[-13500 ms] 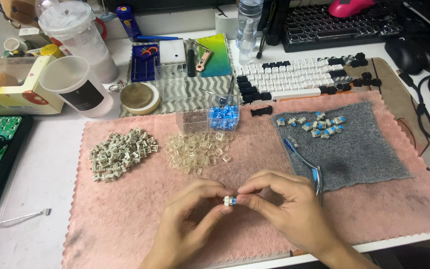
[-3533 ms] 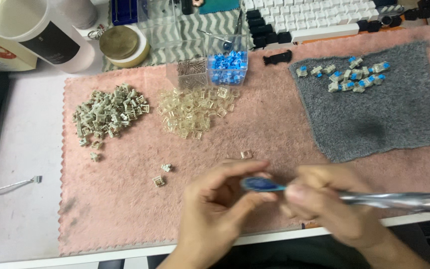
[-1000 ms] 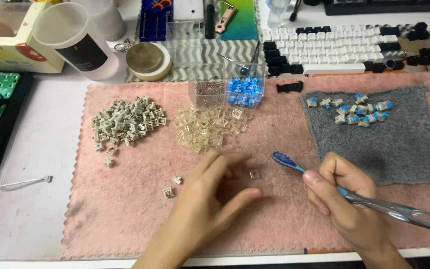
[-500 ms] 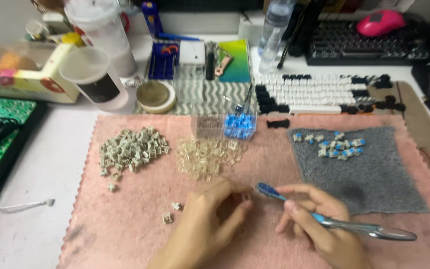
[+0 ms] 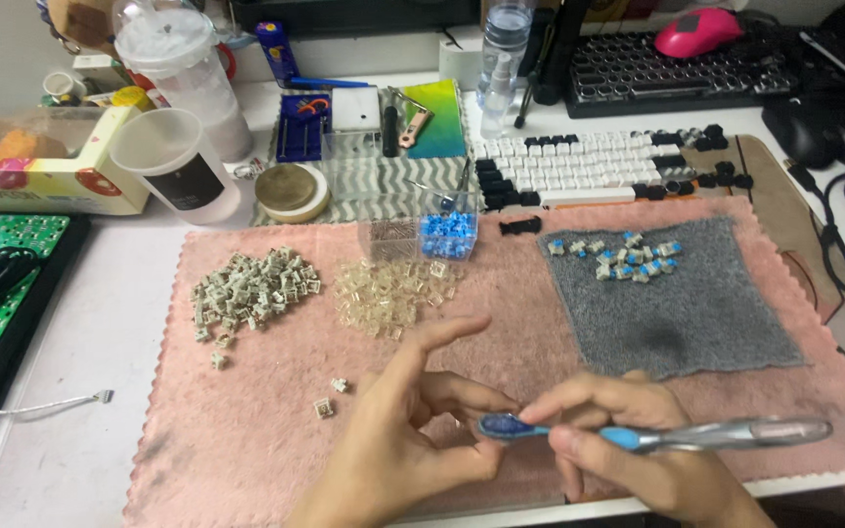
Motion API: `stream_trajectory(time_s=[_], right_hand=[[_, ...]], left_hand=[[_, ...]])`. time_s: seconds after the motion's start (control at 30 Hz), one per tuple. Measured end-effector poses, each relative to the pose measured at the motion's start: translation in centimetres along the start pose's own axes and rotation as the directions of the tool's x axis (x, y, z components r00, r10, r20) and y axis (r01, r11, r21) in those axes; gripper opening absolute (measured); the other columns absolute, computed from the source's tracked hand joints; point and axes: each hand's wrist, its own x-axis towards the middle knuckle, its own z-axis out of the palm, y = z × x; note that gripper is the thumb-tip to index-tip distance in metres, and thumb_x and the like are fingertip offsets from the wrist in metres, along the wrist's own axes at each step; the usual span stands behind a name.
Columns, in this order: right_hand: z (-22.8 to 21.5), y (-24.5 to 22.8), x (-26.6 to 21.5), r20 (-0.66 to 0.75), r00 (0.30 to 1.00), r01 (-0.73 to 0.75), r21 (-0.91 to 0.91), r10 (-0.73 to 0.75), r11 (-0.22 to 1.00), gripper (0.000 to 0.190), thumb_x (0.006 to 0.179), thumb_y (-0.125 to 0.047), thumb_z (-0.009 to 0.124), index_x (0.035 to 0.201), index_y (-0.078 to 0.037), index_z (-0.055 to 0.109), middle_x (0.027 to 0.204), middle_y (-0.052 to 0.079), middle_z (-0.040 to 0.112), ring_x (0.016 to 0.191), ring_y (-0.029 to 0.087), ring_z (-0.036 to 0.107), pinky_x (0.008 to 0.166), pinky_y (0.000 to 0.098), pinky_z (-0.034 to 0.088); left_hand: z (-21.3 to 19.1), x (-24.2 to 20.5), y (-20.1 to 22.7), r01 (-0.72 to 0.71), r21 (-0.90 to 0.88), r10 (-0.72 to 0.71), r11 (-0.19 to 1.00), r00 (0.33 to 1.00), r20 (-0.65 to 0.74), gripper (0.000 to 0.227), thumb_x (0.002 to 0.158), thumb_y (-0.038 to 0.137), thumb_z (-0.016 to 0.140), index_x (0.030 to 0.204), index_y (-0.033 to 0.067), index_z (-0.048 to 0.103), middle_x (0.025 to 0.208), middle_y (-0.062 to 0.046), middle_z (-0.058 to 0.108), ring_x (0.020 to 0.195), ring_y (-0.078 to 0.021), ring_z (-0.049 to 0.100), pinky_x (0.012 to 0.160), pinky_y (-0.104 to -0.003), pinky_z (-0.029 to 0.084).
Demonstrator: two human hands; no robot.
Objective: The person cleans small keyboard switch components with a toothbrush and then assembles them by inserting a metal spring and a blue stem into a clear housing. The person handles the components one at a time, placing finished switches on a gray cloth.
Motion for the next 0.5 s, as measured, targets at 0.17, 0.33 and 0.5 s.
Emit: stream_trajectory(time_s=[0.17, 0.33, 0.5], right_hand=[[-0.5, 0.5, -0.1, -0.016, 1.0, -0.01, -0.062, 0.009, 0.998, 0.023, 0.102, -0.03, 0.074, 0.112, -0.019, 0.092, 0.052, -0.007, 0.083, 0.038, 0.004, 0.07, 0.045, 0.0212, 0.053], [0.5, 1.5, 0.2, 0.008, 0.997, -0.074, -0.035, 0.075, 0.997, 0.023, 0.102, -0.025, 0.076, 0.114, -0.017, 0.094, 0.055, -0.006, 0.078, 0.044, 0.005, 0.067, 0.047, 0.0232, 0.052], [0.8, 1.5, 0.4, -0.051, 0.997, -0.06, -0.056, 0.057, 0.997, 0.02, 0.097, -0.022, 0.079, 0.109, -0.017, 0.095, 0.053, -0.006, 0.084, 0.039, 0.004, 0.07, 0.042, 0.0213, 0.053]], left_hand=[[-0.4, -0.1, 0.4, -0.124, 0.143, 0.125, 0.982, 0.992, 0.0, 0.085, 0.085, -0.003, 0.09, 0.161, 0.0086, 0.054, 0.103, -0.01, 0.093, 0.085, -0.0129, 0.086, 0.086, -0.024, 0.073], [-0.7, -0.3, 0.2, -0.112, 0.454, 0.122, 0.884, 0.993, 0.008, 0.083, 0.081, 0.012, 0.09, 0.158, 0.0205, 0.058, 0.101, 0.006, 0.096, 0.083, -0.0043, 0.092, 0.081, -0.018, 0.066], [-0.6, -0.2, 0.8, -0.05, 0.335, 0.055, 0.941, 0.998, -0.006, 0.08, 0.082, 0.004, 0.093, 0.154, 0.0194, 0.062, 0.098, 0.0, 0.092, 0.076, -0.0079, 0.088, 0.073, -0.021, 0.068]])
